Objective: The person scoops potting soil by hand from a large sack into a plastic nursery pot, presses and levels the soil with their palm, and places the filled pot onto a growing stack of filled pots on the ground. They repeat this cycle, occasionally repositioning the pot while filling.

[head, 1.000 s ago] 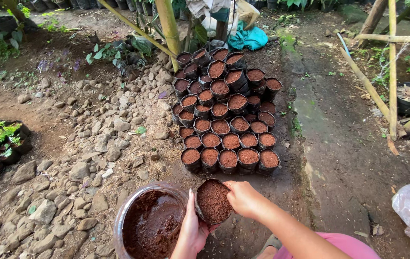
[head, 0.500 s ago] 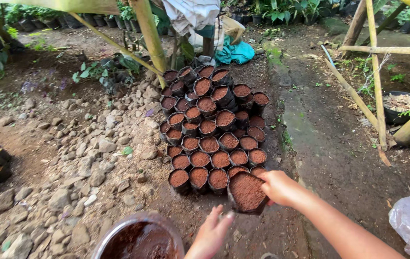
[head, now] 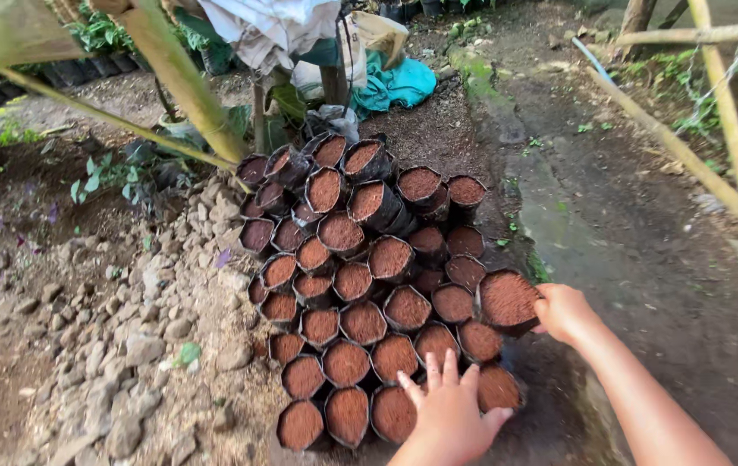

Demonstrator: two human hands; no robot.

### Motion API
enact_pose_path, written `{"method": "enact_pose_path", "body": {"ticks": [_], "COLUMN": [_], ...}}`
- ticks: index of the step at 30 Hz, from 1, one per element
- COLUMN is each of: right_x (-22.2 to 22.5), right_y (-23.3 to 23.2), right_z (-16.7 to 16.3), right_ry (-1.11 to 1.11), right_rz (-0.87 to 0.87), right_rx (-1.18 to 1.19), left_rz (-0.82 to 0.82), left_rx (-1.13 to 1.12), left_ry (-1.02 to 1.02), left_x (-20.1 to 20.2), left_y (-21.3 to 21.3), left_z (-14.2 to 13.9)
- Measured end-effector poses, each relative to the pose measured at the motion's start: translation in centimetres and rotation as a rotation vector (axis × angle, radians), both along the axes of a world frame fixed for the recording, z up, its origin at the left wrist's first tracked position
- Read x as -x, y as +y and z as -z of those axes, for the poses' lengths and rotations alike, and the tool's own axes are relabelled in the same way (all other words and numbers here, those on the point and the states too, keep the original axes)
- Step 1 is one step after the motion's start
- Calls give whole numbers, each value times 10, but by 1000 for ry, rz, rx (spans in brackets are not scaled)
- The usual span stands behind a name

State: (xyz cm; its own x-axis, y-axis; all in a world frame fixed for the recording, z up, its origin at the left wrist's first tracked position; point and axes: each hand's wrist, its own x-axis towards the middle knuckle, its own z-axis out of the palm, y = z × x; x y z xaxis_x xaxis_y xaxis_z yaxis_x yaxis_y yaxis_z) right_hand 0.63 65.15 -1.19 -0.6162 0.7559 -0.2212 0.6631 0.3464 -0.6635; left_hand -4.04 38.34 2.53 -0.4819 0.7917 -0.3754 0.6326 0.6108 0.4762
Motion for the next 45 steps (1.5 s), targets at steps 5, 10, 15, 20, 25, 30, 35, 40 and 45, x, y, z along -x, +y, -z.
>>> {"method": "enact_pose_path", "body": {"ticks": [5,10,15,20,25,30,35,40,45], "right_x": [22,10,32,55,68,72,62,74,88], "right_y": [25,45,43,17,-7,0,14,-4,-30], "right_z": [57,83,84,74,62,52,48,59,70], "right_ry": [230,106,67,-23,-20,33,83,70,44], "right_rz": [192,177,161,66,-38,-4,64,132,111], "right_rx": [203,173,158,177,217,125,109,173,183], "left_rz": [131,206,210,212,217,207,280,305,251], "left_rx": [-36,72,-8,59,244,220,125,52,15], "left_ry": [-47,-47,57,-111,-128,-52,35,34,-20], "left_x": [28,21,19,19,40,49,30,2,-2], "left_y": [21,22,30,21,-14,-47,-35,-12,-3], "left_z": [67,117,140,143,139,139,144,148,140]}}
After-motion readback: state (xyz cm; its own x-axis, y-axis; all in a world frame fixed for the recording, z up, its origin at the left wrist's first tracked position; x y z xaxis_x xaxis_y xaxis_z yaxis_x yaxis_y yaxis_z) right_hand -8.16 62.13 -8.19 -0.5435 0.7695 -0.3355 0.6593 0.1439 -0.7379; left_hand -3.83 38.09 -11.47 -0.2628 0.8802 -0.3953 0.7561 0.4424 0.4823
